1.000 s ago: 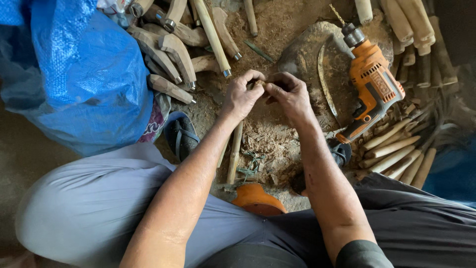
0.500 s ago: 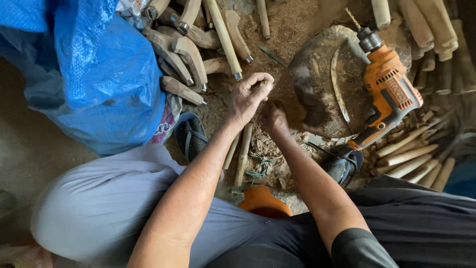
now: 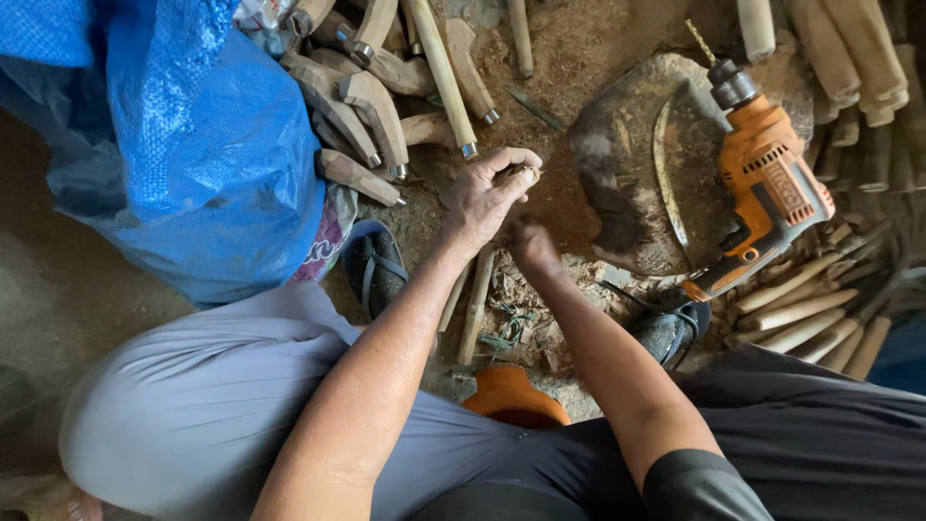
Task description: The person sits on the floor and uses a curved metal file to shape the end of a small wooden dowel. They repeatedly rotate the dowel and file its surface, creating wood shavings. The person occasionally pauses to inspect the dowel before resuming the filing action.
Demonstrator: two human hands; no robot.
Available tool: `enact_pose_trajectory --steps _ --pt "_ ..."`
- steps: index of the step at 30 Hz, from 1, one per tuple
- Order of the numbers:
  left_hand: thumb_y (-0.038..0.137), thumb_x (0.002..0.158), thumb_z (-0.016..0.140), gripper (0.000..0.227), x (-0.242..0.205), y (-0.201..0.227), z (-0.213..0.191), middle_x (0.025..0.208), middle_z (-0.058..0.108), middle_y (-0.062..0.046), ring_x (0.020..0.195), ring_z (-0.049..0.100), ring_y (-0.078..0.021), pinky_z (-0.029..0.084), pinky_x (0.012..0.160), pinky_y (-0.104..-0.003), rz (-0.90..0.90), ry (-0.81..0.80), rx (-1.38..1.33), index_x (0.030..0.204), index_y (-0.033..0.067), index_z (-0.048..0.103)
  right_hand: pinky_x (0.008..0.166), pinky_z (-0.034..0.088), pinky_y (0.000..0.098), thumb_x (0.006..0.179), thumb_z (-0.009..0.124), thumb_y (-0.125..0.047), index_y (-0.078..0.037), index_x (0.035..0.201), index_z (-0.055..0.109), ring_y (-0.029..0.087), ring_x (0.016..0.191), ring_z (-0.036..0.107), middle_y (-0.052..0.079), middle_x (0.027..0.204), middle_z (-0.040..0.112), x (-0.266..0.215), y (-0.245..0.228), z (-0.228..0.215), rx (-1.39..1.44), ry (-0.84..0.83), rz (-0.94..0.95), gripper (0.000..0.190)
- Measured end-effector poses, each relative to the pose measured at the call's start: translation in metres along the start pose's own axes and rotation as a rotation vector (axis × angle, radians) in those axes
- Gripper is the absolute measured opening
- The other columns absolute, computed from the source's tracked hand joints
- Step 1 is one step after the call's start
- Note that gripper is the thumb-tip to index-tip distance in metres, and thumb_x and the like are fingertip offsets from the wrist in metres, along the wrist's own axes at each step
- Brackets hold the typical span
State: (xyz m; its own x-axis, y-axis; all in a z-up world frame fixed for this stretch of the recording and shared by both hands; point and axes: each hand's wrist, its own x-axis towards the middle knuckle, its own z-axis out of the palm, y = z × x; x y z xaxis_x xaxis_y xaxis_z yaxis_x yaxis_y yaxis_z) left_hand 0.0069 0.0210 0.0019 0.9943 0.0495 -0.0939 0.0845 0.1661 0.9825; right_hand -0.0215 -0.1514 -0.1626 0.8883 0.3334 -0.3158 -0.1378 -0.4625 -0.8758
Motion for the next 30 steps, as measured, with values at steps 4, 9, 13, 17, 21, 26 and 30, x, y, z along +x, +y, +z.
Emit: enact_pose_trajectory --steps 4,9,13,17,21,26,30 --pt "0.023 0.099 0.066 0.019 0.002 0.000 0.002 0.103 0.077 -0.001 0.090 0.072 -0.0091 0.064 0.070 -0.026 -0.027 -0.011 -0.048 0.111 0.0128 0.076 0.073 0.064 0.0347 0.094 0.075 -0.024 0.000 0.102 0.077 0.024 0.077 0.076 0.014 0.095 0.079 0.007 -0.038 -0.046 -0.429 0.181 0.199 0.026" --pt "0.022 0.104 0.062 0.022 0.005 -0.010 0.006 0.108 0.077 -0.002 0.098 0.071 -0.0108 0.061 0.078 -0.028 0.032 -0.019 -0.071 0.118 0.0131 0.076 0.080 0.062 0.0278 0.088 0.082 -0.012 -0.011 0.112 0.076 0.014 0.089 0.076 0.005 0.106 0.077 -0.003 -0.141 -0.111 0.045 0.443 0.113 0.025" --pt "0.030 0.105 0.061 0.026 0.010 -0.018 0.011 0.109 0.077 -0.001 0.095 0.071 -0.0109 0.062 0.077 -0.027 0.035 -0.030 -0.017 0.121 0.0150 0.075 0.089 0.062 0.0328 0.093 0.082 0.001 -0.002 0.114 0.075 0.020 0.101 0.071 0.011 0.112 0.074 -0.024 -0.203 -0.121 0.003 0.286 -0.426 0.023" --pt "0.037 0.102 0.061 0.031 0.014 -0.025 0.013 0.113 0.074 0.001 0.091 0.070 -0.0095 0.064 0.069 -0.027 -0.020 -0.044 -0.088 0.123 0.0171 0.073 0.086 0.062 0.0306 0.090 0.076 0.001 -0.002 0.112 0.074 0.021 0.100 0.073 0.013 0.114 0.072 -0.029 -0.227 -0.107 -0.451 0.320 -0.382 0.022" --pt "0.036 0.103 0.061 0.032 0.015 -0.033 0.009 0.108 0.079 -0.004 0.087 0.073 -0.0126 0.063 0.075 -0.027 -0.017 -0.039 0.053 0.124 0.0168 0.075 0.084 0.065 0.0334 0.092 0.067 0.010 0.001 0.119 0.072 0.027 0.098 0.072 0.019 0.116 0.070 -0.036 -0.229 -0.099 -0.582 0.294 -0.475 0.029" --pt "0.035 0.104 0.067 0.031 0.015 -0.037 0.013 0.119 0.077 -0.008 0.108 0.074 -0.0138 0.063 0.091 -0.029 0.098 -0.019 0.091 0.122 0.0114 0.074 0.081 0.064 0.0357 0.098 0.068 0.003 0.001 0.117 0.072 0.026 0.096 0.074 0.017 0.111 0.072 -0.037 -0.228 -0.098 -0.591 0.361 -0.434 0.020" --pt "0.036 0.101 0.068 0.033 0.010 -0.036 0.016 0.111 0.078 -0.007 0.093 0.072 -0.0093 0.062 0.080 -0.023 -0.031 -0.053 -0.004 0.123 0.0124 0.074 0.078 0.066 0.0337 0.094 0.073 -0.002 -0.002 0.109 0.073 0.023 0.090 0.075 0.013 0.106 0.074 -0.031 -0.221 -0.100 -0.570 0.370 -0.326 0.014"
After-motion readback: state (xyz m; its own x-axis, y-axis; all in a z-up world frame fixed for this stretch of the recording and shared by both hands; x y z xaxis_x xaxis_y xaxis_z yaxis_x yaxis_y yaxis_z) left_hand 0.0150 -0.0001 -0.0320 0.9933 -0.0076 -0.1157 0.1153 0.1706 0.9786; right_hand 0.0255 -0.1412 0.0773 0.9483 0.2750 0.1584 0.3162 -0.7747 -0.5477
